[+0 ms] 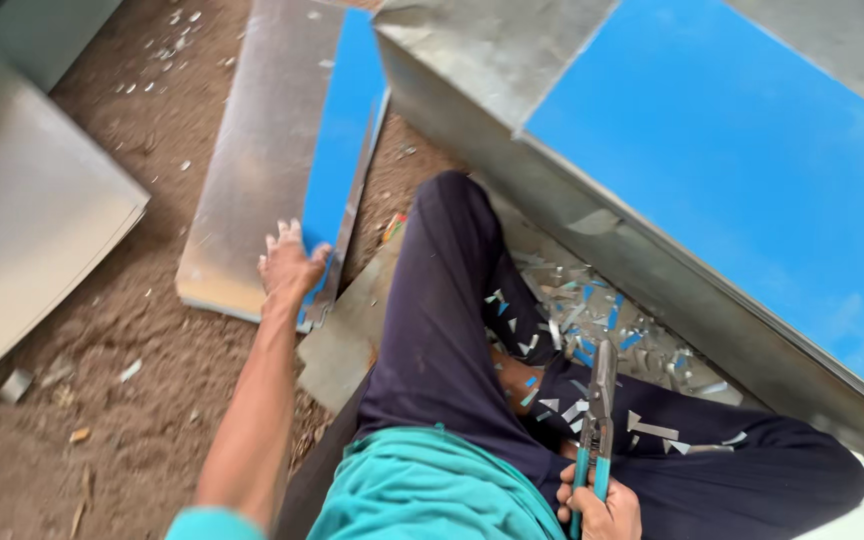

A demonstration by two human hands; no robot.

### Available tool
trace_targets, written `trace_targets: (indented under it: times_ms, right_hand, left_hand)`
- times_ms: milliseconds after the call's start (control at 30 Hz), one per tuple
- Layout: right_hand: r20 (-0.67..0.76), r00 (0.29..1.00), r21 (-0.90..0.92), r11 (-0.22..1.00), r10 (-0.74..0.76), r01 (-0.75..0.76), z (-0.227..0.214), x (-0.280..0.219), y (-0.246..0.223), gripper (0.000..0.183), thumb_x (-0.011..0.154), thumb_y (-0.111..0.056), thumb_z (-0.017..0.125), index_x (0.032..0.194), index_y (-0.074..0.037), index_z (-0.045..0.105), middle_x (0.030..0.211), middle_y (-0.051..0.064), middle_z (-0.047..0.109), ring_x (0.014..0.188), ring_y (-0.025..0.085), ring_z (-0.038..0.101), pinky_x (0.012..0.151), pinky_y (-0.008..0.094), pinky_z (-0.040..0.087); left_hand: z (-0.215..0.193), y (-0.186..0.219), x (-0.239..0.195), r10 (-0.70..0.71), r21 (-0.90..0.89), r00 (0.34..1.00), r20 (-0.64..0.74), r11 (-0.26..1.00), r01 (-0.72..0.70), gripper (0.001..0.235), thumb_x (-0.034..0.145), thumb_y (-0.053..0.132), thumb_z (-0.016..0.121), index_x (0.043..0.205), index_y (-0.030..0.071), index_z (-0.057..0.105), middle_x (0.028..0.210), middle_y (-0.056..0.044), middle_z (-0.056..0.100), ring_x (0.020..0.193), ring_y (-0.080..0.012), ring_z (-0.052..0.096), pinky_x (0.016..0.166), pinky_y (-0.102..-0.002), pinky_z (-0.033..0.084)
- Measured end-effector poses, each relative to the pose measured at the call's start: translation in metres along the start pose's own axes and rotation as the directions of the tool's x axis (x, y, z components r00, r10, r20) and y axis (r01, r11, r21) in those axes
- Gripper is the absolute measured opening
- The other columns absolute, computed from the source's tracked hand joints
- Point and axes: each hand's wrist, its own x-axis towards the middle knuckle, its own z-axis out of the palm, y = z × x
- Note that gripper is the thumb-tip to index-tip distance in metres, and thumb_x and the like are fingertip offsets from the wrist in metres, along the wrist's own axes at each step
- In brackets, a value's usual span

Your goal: The person sits on the ground and uses tin snips to cut small rectangular pieces from the edges of blue and silver metal sheets. The person repeatedly repositions the sheets and cuts along the edges, accumulating small cut-off pieces on the ground.

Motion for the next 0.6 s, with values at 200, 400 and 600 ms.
trace_targets:
  times_ms: [200, 400, 600]
  right_hand:
    - [-0.063, 0.998, -0.189, 0.981, 0.030, -0.041, 0.017, -0.016, -0.035, 0.026, 0.075, -0.001, 0.056, 0.091, 0.008, 0.074, 0.068, 0.016, 0.070, 0.054, 0.021, 0.064, 0.054, 0.034, 0.053]
    - [-0.047, 0.999, -0.172, 0.985, -0.014, 0.005, 0.025, -0.024, -0.038, 0.025, 0.073, -0.002, 0.059, 0.091, 0.007, 0.073, 0.068, 0.015, 0.071, 0.055, 0.019, 0.064, 0.054, 0.034, 0.053]
    - [-0.159, 0.983, -0.178, 0.982, -0.088, 0.059, 0.026, -0.052, -0.035, 0.026, 0.069, -0.001, 0.056, 0.088, 0.005, 0.074, 0.066, 0.014, 0.071, 0.055, 0.019, 0.066, 0.055, 0.032, 0.055]
  left_hand:
    - [-0.044, 0.158, -0.008, 0.649, -0.219, 0.488, -0.584, 0.453, -0.864, 0.017, 0.094, 0.006, 0.064, 0.107, 0.015, 0.070, 0.142, -0.013, 0.062, 0.142, -0.0303, 0.054, 0.123, -0.041, 0.042]
    - [-0.063, 0.308, -0.029, 0.808, 0.171, 0.525, -0.269, 0.576, -0.799, 0.060, 0.099, 0.042, 0.054, 0.135, -0.007, 0.052, 0.149, -0.020, 0.048, 0.147, -0.0344, 0.032, 0.120, -0.055, 0.009]
    - [-0.052, 0.259, -0.124, 0.839, -0.188, 0.453, -0.302, 0.413, -0.891, 0.052, 0.094, 0.027, 0.068, 0.134, -0.005, 0.057, 0.143, -0.021, 0.055, 0.139, -0.0358, 0.043, 0.118, -0.052, 0.023]
